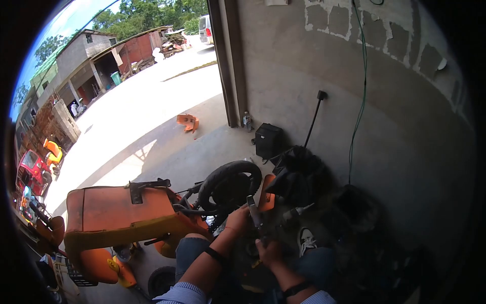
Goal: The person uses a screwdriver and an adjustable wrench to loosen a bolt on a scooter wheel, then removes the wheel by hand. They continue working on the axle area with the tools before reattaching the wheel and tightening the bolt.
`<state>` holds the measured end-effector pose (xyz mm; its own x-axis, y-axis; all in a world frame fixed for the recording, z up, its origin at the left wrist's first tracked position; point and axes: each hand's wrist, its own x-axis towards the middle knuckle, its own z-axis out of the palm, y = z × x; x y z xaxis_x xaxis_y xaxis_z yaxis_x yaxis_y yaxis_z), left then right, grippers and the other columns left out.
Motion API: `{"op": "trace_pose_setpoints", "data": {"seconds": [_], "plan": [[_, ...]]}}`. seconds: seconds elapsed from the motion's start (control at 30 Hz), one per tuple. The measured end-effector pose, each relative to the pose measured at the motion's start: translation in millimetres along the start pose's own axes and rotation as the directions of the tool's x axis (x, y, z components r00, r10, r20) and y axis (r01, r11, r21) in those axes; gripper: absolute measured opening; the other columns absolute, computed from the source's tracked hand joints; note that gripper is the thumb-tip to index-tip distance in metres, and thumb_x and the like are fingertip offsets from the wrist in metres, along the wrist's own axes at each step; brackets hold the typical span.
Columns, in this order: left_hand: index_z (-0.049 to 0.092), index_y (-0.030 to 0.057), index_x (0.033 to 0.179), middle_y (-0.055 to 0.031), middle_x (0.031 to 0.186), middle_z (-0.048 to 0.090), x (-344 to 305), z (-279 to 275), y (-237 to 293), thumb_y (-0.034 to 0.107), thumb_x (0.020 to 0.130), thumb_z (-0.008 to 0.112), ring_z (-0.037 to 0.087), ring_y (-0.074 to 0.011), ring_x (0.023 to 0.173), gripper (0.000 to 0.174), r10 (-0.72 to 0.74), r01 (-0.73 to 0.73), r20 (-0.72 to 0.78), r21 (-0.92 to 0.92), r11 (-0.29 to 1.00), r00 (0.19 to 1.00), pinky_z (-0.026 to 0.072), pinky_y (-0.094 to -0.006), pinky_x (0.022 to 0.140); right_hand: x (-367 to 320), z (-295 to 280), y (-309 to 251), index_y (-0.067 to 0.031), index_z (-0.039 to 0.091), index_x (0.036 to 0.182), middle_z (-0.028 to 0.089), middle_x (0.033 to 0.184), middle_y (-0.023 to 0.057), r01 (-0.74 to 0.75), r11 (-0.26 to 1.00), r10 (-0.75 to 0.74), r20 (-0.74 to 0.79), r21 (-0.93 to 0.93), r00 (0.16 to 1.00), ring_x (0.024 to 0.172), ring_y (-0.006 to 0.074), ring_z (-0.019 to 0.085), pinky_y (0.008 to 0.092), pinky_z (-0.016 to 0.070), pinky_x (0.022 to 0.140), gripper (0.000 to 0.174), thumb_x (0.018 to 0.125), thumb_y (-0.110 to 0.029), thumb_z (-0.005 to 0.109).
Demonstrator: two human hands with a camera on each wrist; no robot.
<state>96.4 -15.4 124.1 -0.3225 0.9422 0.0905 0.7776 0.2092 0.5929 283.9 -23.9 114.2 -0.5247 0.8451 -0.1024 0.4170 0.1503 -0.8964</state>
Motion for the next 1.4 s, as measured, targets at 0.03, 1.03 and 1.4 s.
{"op": "trace_pose_setpoints", "data": {"seconds": [0.03, 1.03, 1.4], "plan": [[0.063, 0.0150, 0.107, -0.0076, 0.110, 0.063, 0.0, -2.1, 0.5, 0.015, 0.082, 0.058, 0.064, -0.0335, 0.095, 0.025, -0.001, 0.001, -0.003, -0.004, 1.000, 1.000, 0.0519, -0.0420, 0.079, -0.1, 1.8, 3.5, 0.0022, 0.065, 0.095, 0.066, 0.088, 0.0234, 0.002, 1.000, -0.002, 0.002, -0.004, 1.000, 0.090, 0.0396, 0.065, 0.0421, 0.0480, 0.079, 0.035, 0.088, -0.031, 0.058], [0.063, 0.0142, 0.109, -0.0060, 0.111, 0.064, -2.3, 6.2, -29.7, 0.011, 0.078, 0.060, 0.063, -0.0304, 0.100, 0.032, 0.067, -0.067, -0.025, -0.004, 0.998, 0.997, 0.0513, -0.0392, 0.082, 18.8, 33.4, 7.1, -0.0101, 0.050, 0.074, 0.045, 0.057, -0.0020, -0.140, 0.789, 0.130, 0.060, 0.598, 0.990, 0.045, 0.0101, 0.045, 0.0267, 0.0367, 0.043, 0.025, 0.092, -0.027, 0.056], [0.058, 0.0120, 0.108, -0.0077, 0.112, 0.062, -5.6, 22.7, -22.8, 0.011, 0.080, 0.056, 0.063, -0.0286, 0.101, 0.028, 0.151, -0.157, 0.068, 0.099, 0.983, 0.986, 0.0522, -0.0402, 0.081, 25.5, 29.9, 5.9, -0.0116, 0.047, 0.077, 0.041, 0.055, -0.0026, -0.232, 0.692, 0.248, 0.077, 0.683, 0.966, 0.041, 0.0094, 0.040, 0.0266, 0.0341, 0.041, 0.023, 0.092, -0.025, 0.057]]}}
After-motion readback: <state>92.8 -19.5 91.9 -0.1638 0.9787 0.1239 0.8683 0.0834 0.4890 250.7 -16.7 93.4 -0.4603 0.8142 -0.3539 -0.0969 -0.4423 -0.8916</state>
